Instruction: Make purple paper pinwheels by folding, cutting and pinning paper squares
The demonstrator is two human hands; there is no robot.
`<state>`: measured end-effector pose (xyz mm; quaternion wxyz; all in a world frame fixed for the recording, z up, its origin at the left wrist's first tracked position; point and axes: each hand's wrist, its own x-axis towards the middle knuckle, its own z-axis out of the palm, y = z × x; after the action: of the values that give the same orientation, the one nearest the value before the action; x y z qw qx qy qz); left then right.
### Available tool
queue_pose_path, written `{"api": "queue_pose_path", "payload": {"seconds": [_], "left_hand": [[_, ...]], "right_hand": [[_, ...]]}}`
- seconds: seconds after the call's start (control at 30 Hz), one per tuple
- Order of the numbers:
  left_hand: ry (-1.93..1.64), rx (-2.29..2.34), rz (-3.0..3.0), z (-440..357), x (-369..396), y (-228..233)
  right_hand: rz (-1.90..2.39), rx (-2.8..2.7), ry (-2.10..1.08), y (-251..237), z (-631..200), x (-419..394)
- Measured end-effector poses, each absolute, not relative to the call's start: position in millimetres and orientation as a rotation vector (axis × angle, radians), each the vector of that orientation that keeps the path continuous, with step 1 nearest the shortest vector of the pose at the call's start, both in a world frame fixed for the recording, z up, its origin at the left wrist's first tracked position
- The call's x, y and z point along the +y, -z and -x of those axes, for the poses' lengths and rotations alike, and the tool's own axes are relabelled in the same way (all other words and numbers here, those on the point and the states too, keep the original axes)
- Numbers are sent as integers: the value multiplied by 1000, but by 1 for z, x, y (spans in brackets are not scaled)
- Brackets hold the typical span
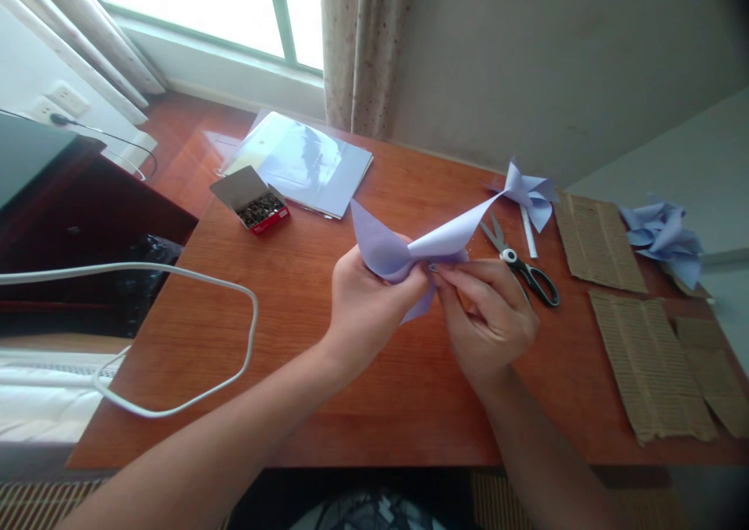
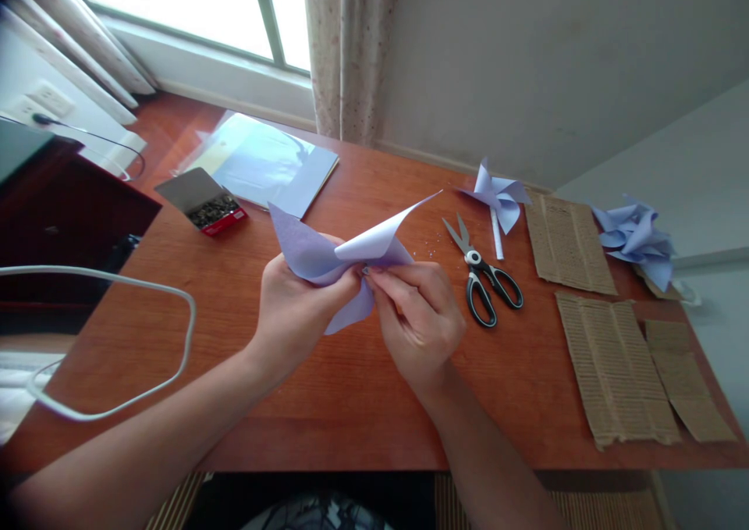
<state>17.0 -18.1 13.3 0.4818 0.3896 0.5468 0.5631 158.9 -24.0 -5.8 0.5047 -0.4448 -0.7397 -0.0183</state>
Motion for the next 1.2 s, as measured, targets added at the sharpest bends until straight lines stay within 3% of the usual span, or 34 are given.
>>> {"api": "queue_pose_path", "payload": {"seconds": [1.2], "left_hand": [[-1438,1308,-961,-19,-21,-13]], "right_hand": [[1099,-1732,61,9,-157,-23]]}}
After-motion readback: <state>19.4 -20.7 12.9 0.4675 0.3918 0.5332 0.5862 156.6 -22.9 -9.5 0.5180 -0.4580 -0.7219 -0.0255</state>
